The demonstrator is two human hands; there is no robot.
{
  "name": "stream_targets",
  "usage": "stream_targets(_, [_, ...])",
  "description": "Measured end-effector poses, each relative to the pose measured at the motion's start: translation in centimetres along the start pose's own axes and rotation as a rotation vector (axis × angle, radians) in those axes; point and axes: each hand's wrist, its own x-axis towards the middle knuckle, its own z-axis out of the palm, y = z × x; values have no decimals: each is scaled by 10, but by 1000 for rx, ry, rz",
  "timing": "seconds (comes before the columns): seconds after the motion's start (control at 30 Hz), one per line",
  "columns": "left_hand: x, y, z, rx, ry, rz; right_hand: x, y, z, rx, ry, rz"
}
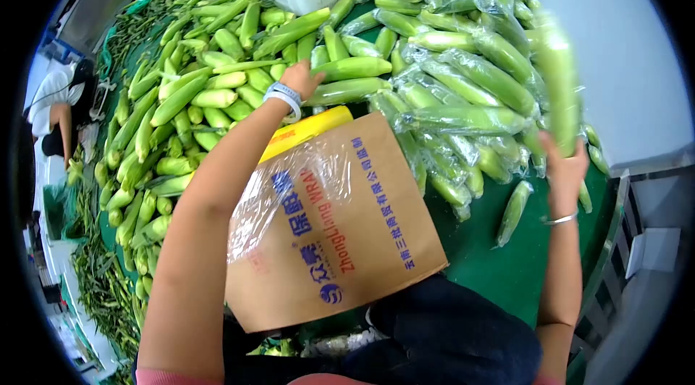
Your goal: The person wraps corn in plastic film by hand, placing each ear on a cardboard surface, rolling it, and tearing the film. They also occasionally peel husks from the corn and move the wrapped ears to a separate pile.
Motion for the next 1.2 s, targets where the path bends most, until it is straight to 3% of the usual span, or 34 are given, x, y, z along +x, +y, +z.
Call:
stream_targets(0.07, [28,-11,35,29,37,83,25,5,-50,395,72,182])
stream_targets(0.1, [52,-28,28,104,24,82,44,24,-14,740,70,185])
stream_targets(0.13, [52,-20,37,125,-1,89,42,2,-13,776,94,143])
stream_targets(0.2, [60,-5,39,158,-17,87,29,-20,2,668,-2,139])
stream_targets(0.23, [62,-6,34,159,-25,89,7,-33,19,335,-193,-34])
stream_targets(0.3, [51,-14,21,191,36,256,-46,-69,68,286,-574,-67])
stream_targets(0.33, [39,-17,5,213,92,277,-70,-74,94,103,-602,-442])
stream_targets(0.37, [23,-31,-9,184,194,360,-90,-90,109,-20,-712,-530])
stream_targets(0.43, [-27,-53,-36,-18,366,351,-121,-103,137,-420,-735,-837])
stream_targets(0.53, [-136,-66,-76,-306,388,266,-155,-115,173,-563,-718,-850])
stream_targets(0.63, [-229,-71,-78,-227,425,218,-149,-104,203,-471,-869,-889])
stream_targets(0.7, [-268,-74,-58,-286,401,194,-127,-104,185,196,-1475,7])
stream_targets(0.77, [-287,-76,-35,-231,409,158,-104,-94,157,362,-1558,214])
stream_targets(0.83, [-291,-69,-35,-268,347,179,-89,-80,133,774,-1376,89])
stream_targets(0.87, [-293,-60,-37,-240,275,194,-89,-86,129,770,-1373,84])
stream_targets(0.93, [-293,-49,-31,-228,240,264,-103,-125,123,966,-1303,-125])
stream_targets(1.0, [-289,-39,-31,-268,206,210,-129,-150,170,674,-1143,-758])
stream_targets(1.07, [-293,-47,-26,-134,345,265,-159,-163,211,528,-1064,-1031])
stream_targets(1.1, [-296,-50,-25,-4,468,324,-167,-165,220,537,-1074,-1052])
stream_targets(1.13, [-313,-40,-29,-44,533,135,-173,-168,226,378,-843,-1258])
stream_targets(1.17, [-328,-38,-29,-35,548,123,-174,-170,232,219,-591,-1436])
stream_targets(1.2, [-343,-39,-28,63,498,124,-173,-172,235,110,-582,-1483])
